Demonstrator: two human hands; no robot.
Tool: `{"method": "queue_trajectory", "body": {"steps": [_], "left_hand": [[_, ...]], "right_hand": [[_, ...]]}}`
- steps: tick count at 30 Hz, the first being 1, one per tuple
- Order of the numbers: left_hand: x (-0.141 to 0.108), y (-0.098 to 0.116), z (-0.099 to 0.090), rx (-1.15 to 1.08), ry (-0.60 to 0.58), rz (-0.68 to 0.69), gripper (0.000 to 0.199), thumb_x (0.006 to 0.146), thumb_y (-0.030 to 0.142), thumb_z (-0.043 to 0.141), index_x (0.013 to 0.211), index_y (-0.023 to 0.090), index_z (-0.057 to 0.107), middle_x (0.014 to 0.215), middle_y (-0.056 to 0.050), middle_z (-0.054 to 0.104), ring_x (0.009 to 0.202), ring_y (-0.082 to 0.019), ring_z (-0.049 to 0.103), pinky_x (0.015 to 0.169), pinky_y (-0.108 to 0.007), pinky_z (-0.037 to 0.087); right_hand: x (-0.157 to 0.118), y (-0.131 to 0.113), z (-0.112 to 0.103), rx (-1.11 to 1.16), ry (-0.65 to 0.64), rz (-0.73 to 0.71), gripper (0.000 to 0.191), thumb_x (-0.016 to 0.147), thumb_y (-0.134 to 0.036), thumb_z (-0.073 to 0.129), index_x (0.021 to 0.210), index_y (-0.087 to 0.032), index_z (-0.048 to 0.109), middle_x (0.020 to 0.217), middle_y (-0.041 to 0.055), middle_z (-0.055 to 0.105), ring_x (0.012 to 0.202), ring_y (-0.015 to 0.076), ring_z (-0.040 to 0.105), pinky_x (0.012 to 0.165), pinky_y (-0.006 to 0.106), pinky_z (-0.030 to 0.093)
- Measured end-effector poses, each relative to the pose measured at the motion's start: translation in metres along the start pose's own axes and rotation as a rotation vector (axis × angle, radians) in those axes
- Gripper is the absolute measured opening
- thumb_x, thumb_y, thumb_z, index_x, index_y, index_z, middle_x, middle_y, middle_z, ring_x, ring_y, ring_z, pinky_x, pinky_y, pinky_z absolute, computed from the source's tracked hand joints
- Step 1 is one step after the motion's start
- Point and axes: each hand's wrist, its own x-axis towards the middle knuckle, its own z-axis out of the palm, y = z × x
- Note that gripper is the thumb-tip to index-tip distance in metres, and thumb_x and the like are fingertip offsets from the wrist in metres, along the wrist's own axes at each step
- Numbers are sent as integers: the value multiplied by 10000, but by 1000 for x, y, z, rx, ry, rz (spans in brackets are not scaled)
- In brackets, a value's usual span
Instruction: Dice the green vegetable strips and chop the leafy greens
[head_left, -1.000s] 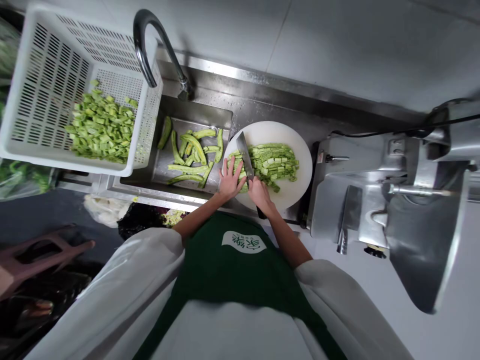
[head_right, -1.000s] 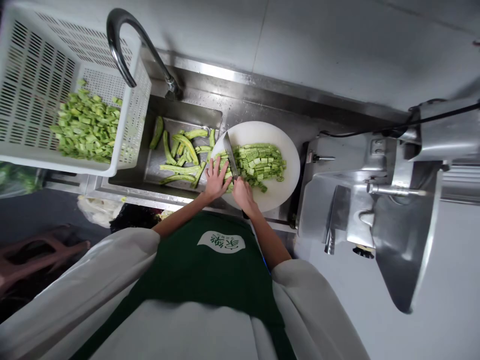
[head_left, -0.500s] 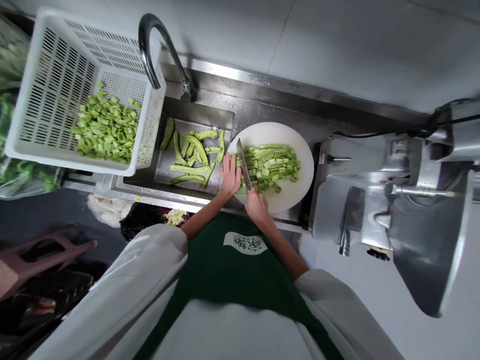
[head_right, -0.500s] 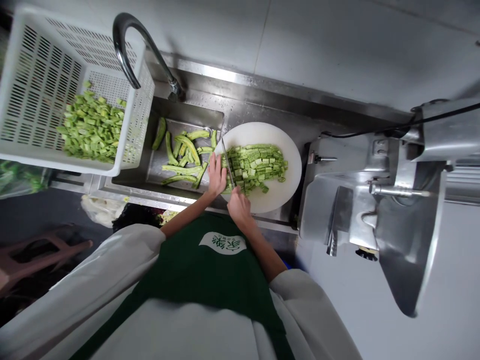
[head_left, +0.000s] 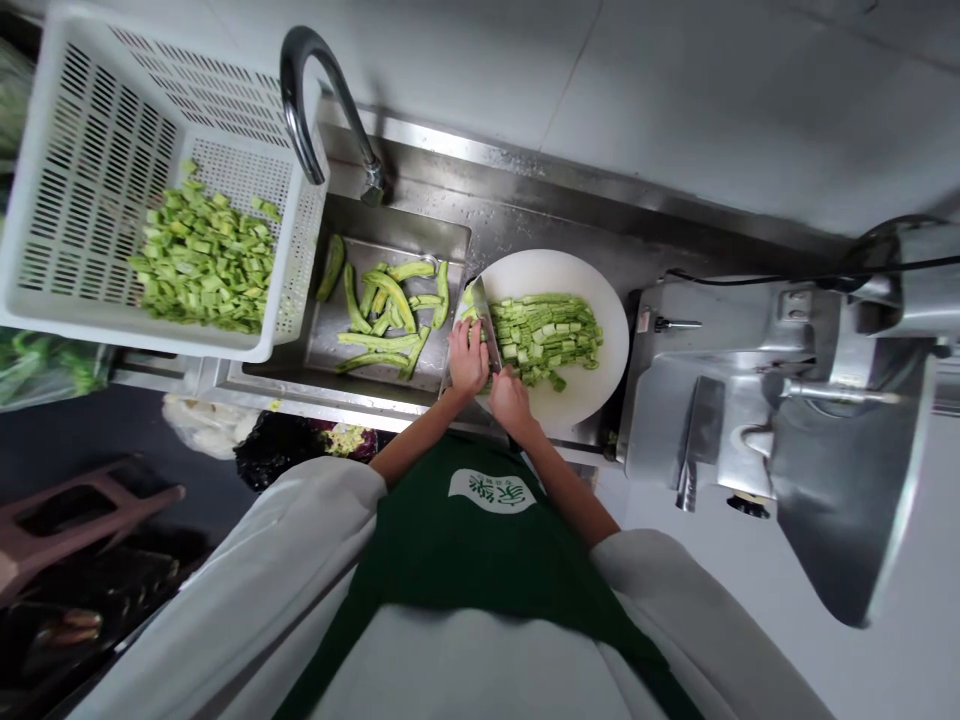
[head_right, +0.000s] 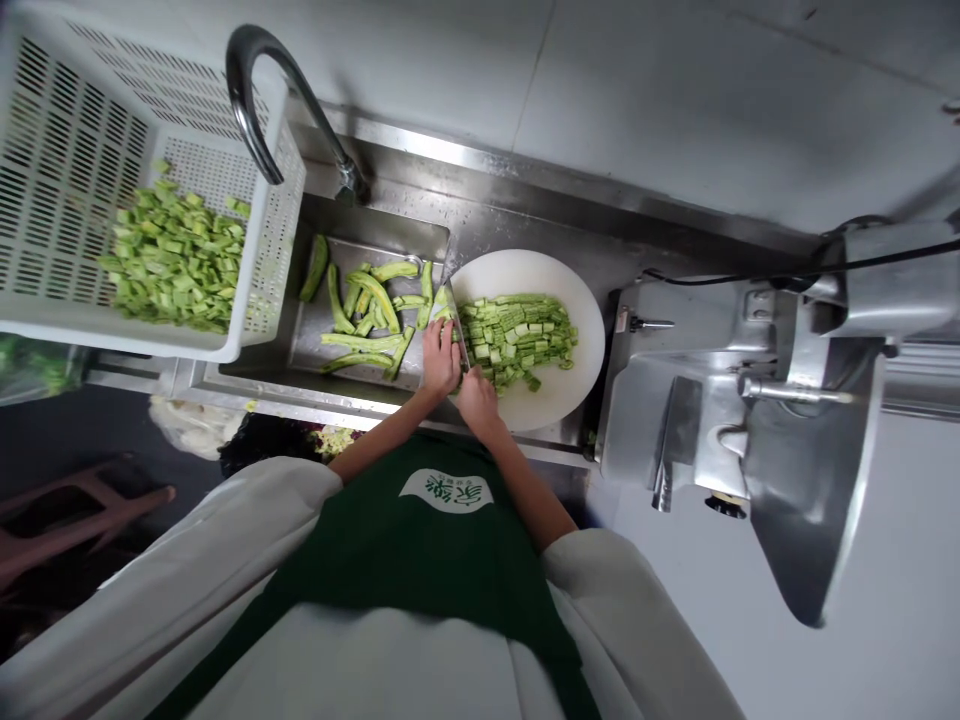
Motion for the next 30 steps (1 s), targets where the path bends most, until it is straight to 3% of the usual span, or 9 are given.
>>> {"method": "queue_trajectory", "body": {"steps": [16, 24, 28, 30], "left_hand": [[-5, -1, 7, 48, 35, 9, 582, 1041, 362, 234, 1540, 114, 400, 1606, -167, 340, 1578, -237, 124, 1282, -507, 155], [-6, 1, 10, 84, 79, 17, 560, 1051, 394, 219, 1532, 183, 411, 1578, -153, 396, 1565, -243, 201, 1264, -528, 221], [-5, 1, 6, 55, 70, 0, 567, 1062, 427, 206, 1550, 206, 393, 1613, -132, 358, 1568, -242, 206, 1264, -534, 235], [-5, 0, 1, -6, 94, -2, 588, 1075, 460, 161, 1574, 209, 344, 1645, -108, 313, 1564, -206, 219, 1276, -470, 251]], "right_hand": [[-4, 7, -7, 28, -6, -47, 275, 1041, -183, 375, 1240, -80, 533, 1111, 208, 727, 1062, 240, 713, 892, 301, 512], [-9, 12, -5, 19, -15, -21, 302, 1061, -206, 327, 1261, -85, 518, 1132, 205, 724, 1070, 239, 708, 892, 303, 510], [-4, 22, -16, 37, -38, -74, 305, 1064, -256, 350, 1253, -111, 541, 1162, 194, 721, 1094, 249, 694, 904, 305, 496], [-5, 27, -26, 40, -40, -95, 296, 1061, -280, 367, 1233, -132, 556, 1158, 179, 725, 1095, 257, 691, 894, 304, 494]]}}
